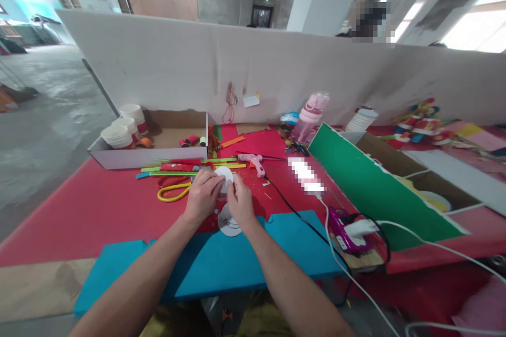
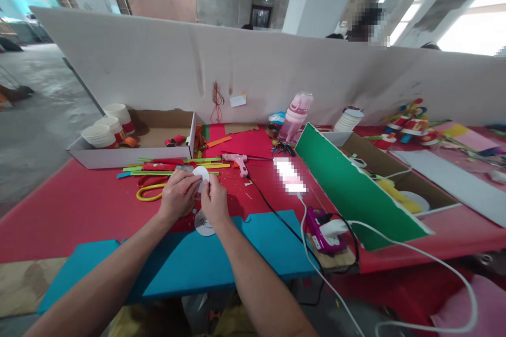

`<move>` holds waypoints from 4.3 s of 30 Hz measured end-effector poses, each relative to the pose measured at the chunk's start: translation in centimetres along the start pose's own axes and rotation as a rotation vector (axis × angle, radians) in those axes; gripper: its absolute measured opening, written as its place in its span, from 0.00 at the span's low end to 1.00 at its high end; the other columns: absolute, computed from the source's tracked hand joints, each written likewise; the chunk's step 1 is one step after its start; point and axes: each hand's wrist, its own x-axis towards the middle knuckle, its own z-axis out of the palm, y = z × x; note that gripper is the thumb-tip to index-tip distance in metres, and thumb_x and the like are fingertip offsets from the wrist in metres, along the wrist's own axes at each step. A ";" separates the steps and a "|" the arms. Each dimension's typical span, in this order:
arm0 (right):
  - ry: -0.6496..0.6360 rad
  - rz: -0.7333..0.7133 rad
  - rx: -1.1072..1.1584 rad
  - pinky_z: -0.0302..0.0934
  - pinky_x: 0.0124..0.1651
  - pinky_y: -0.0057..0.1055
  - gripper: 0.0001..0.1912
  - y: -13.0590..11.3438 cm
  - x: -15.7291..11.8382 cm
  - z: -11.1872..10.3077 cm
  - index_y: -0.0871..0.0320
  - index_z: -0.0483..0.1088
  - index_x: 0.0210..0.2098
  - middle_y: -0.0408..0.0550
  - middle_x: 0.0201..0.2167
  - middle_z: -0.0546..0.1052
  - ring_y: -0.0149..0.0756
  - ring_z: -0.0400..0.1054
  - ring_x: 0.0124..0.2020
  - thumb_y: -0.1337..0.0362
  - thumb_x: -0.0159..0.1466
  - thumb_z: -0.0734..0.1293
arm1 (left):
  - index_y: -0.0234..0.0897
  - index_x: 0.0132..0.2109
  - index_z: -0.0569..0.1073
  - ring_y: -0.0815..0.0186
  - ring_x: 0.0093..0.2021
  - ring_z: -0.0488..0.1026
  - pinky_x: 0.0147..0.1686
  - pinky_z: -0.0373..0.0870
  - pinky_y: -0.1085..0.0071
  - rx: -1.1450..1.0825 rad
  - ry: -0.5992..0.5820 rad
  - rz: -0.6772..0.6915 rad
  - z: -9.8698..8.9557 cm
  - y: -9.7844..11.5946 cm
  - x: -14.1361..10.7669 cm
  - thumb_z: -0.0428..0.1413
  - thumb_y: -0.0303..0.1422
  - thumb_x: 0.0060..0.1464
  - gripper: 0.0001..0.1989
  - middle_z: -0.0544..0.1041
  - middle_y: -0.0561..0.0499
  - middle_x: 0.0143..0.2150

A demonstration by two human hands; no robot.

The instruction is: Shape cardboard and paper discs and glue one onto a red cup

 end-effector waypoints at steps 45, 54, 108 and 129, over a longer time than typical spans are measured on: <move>-0.020 0.046 0.099 0.53 0.25 0.26 0.11 0.2 0.2 -0.5 0.55 0.60 0.30 0.44 0.23 0.71 0.34 0.66 0.24 0.61 0.66 0.54 | 0.38 0.37 0.75 0.64 0.38 0.66 0.38 0.67 0.65 -0.020 -0.066 0.088 -0.9 -0.8 0.8 0.51 0.30 0.59 0.07 0.72 0.47 0.36; 0.008 0.062 0.123 0.56 0.27 0.28 0.11 1.2 0.3 -0.1 0.56 0.65 0.33 0.46 0.25 0.71 0.36 0.67 0.27 0.60 0.67 0.55 | 0.37 0.35 0.66 0.62 0.41 0.64 0.42 0.65 0.64 -0.052 -0.136 -0.019 -1.1 -0.1 1.0 0.46 0.28 0.61 0.07 0.69 0.46 0.37; -0.032 0.064 -0.026 0.53 0.26 0.27 0.12 1.0 0.8 -1.5 0.56 0.64 0.35 0.45 0.21 0.70 0.37 0.67 0.24 0.61 0.67 0.52 | 0.36 0.42 0.72 0.63 0.40 0.68 0.40 0.68 0.65 -0.073 -0.198 -0.003 -0.7 -0.5 0.9 0.49 0.30 0.60 0.08 0.71 0.47 0.37; -0.132 -0.012 -0.052 0.48 0.25 0.26 0.11 1.1 1.0 -1.7 0.54 0.60 0.29 0.42 0.20 0.66 0.35 0.65 0.23 0.62 0.67 0.53 | 0.35 0.37 0.70 0.62 0.38 0.66 0.39 0.66 0.65 -0.042 -0.279 0.086 -1.2 -0.7 1.0 0.46 0.27 0.60 0.08 0.70 0.47 0.35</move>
